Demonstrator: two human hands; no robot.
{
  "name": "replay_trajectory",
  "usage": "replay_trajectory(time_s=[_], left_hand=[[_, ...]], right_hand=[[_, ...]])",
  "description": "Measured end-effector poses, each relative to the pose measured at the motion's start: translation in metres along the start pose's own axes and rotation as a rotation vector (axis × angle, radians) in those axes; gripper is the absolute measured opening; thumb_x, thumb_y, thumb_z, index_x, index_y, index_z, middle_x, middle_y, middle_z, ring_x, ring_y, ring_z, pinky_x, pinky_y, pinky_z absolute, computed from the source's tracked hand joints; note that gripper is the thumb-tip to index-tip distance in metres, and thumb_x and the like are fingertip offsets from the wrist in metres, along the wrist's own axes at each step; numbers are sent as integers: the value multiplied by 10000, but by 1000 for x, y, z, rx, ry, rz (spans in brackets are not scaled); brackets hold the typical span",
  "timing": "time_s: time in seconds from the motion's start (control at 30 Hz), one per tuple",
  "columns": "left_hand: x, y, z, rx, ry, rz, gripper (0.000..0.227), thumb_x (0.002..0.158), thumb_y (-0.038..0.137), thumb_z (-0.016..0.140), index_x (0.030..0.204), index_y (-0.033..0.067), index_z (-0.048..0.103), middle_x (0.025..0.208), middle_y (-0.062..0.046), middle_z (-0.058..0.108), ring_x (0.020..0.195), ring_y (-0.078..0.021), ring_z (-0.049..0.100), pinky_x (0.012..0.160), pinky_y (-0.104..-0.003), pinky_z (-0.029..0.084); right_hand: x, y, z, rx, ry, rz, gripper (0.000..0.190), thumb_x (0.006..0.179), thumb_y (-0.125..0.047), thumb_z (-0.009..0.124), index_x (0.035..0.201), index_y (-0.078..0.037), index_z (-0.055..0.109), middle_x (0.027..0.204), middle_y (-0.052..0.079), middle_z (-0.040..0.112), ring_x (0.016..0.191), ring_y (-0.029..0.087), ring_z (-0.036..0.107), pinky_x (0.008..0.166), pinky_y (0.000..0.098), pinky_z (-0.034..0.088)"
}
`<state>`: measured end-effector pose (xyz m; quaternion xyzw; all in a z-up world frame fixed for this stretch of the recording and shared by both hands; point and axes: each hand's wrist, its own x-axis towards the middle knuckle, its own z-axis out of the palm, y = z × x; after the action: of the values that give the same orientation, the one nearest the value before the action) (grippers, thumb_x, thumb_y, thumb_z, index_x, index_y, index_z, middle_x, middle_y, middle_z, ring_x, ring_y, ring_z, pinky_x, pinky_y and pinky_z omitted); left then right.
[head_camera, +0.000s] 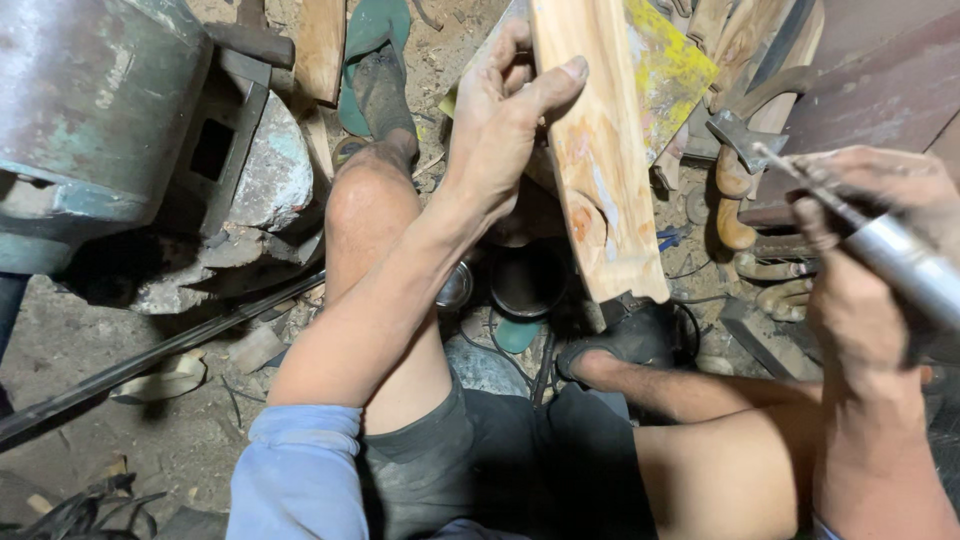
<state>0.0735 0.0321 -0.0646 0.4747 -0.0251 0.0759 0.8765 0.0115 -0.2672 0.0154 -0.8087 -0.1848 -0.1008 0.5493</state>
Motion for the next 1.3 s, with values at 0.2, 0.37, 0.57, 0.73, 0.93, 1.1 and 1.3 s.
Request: replay_trajectory(time_s=[0.2,0.37,0.57,0.73,0.93,1.1,1.3], left_hand=[[-2,-2,2,47,-19,13,240,969,109,738,1161,14,630,1073,-47,671,982,-93,610,929,-256,513],[-3,1,2,68,-9,19,251,960,105,737,1172,11,642,1057,-50,680,961,-95,616,909,-253,520],[-5,4,5,17,8,50,302,968,105,737,1232,-1,636,1111,-58,679,1007,-106,636,949,-260,528],[-10,16,14,-341,75,-28,379,901,88,743,1245,9,603,1166,-99,685,1086,-185,673,1016,-350,549],[-20,22,27,-424,61,-336,409,954,196,677,1259,-70,619,1199,-165,685,1108,-264,678,987,-468,588],[-52,26,51,-468,-34,-188,442,1047,228,605,1383,-57,561,1316,-143,638,1238,-246,618,1129,-424,494],[-71,28,58,-244,-161,-180,535,1117,324,482,1447,-93,533,1430,-179,609,1327,-255,586,1194,-394,435]], right_hand=[[23,-21,11,-282,-182,-5,112,1074,49,704,1170,78,656,1167,161,681,947,159,626,891,238,531],[18,-23,21,-164,-49,-44,180,1047,-2,764,1192,38,664,1230,128,665,1041,133,668,941,230,571],[28,-29,21,-222,-158,-11,177,1029,-13,735,1186,52,686,1151,154,685,938,149,666,828,229,547],[34,-27,7,-305,8,-162,149,1135,-60,681,1211,63,642,1196,179,684,1055,183,686,956,276,576],[7,-27,6,-347,251,-303,199,1114,-91,711,1248,25,622,1280,148,645,1155,209,662,964,321,574],[7,-54,19,-661,126,-594,305,918,-17,797,1167,63,641,1194,212,669,1049,332,671,890,412,557],[3,-72,38,-662,16,-654,348,849,-26,796,1158,47,654,1155,244,670,1080,416,682,912,467,589]])
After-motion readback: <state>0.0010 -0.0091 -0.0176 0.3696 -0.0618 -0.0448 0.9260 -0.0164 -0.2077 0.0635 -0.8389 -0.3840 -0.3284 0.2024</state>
